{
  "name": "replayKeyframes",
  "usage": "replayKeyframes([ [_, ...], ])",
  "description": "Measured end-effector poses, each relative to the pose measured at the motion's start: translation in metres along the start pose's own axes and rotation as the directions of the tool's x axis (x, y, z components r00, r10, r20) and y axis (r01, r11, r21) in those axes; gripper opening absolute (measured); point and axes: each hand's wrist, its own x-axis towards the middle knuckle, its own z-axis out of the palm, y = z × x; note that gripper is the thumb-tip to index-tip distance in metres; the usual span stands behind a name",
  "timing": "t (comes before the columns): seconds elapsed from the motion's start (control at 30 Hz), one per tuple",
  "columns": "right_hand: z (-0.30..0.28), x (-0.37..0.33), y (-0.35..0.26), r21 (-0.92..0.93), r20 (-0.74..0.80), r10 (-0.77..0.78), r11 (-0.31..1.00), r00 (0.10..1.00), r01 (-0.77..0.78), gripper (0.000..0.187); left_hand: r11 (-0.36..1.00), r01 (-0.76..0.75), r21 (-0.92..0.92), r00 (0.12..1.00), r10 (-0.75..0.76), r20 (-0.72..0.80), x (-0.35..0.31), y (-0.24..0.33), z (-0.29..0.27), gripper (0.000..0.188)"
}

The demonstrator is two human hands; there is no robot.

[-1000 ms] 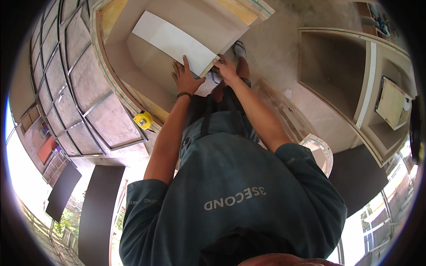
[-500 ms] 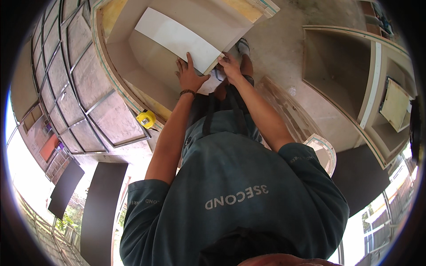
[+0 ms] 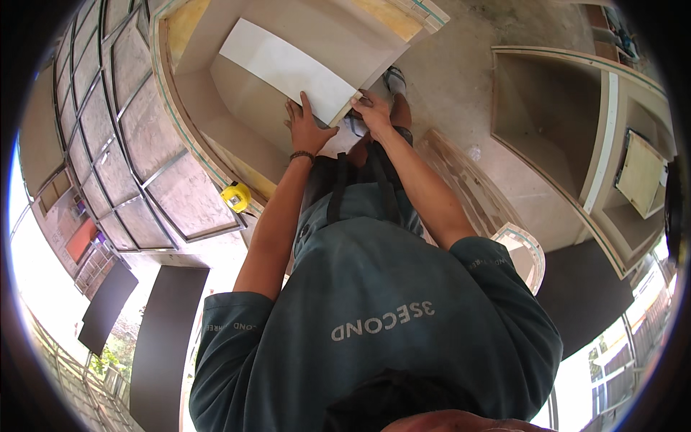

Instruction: The person installs a white drawer into a wooden cabinet carcass, aligning it with metal slides and securing it with a cordless drill. They then measure the cabinet interior with a tape measure and mark it with a pen before placing another drawer into the unit.

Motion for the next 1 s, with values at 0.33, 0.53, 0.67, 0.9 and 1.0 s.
replayKeyframes([
  [0.33, -0.002, 0.004, 0.004, -0.209, 0.0, -0.123, 0.971, 0.992, 0.12, 0.043, 1.0, 0.011, -0.008, 1.0, -0.011, 0.01, 0.001, 0.004, -0.005, 0.132],
  [0.53, 0.0, 0.0, -0.009, -0.633, 0.02, -0.182, 0.759, 0.983, 0.153, 0.051, 0.999, 0.014, -0.031, 1.0, -0.014, 0.0, -0.001, -0.001, -0.002, 0.133],
  [0.67, -0.009, 0.003, -0.016, -0.744, 0.067, -0.094, 0.659, 0.993, 0.113, 0.063, 0.999, 0.008, -0.036, 1.0, -0.008, -0.01, -0.005, 0.0, -0.004, 0.134],
  [0.9, -0.14, 0.016, -0.015, -0.769, -0.017, -0.103, 0.637, 0.995, 0.053, 0.047, 0.997, 0.038, -0.061, 0.999, -0.04, -0.029, -0.029, 0.006, -0.001, 0.137],
  [1.0, -0.218, 0.013, -0.056, -0.616, -0.208, 0.004, 0.776, 0.978, -0.135, 0.034, 0.996, 0.051, -0.066, 0.998, -0.054, -0.038, -0.026, 0.009, 0.002, 0.141],
])
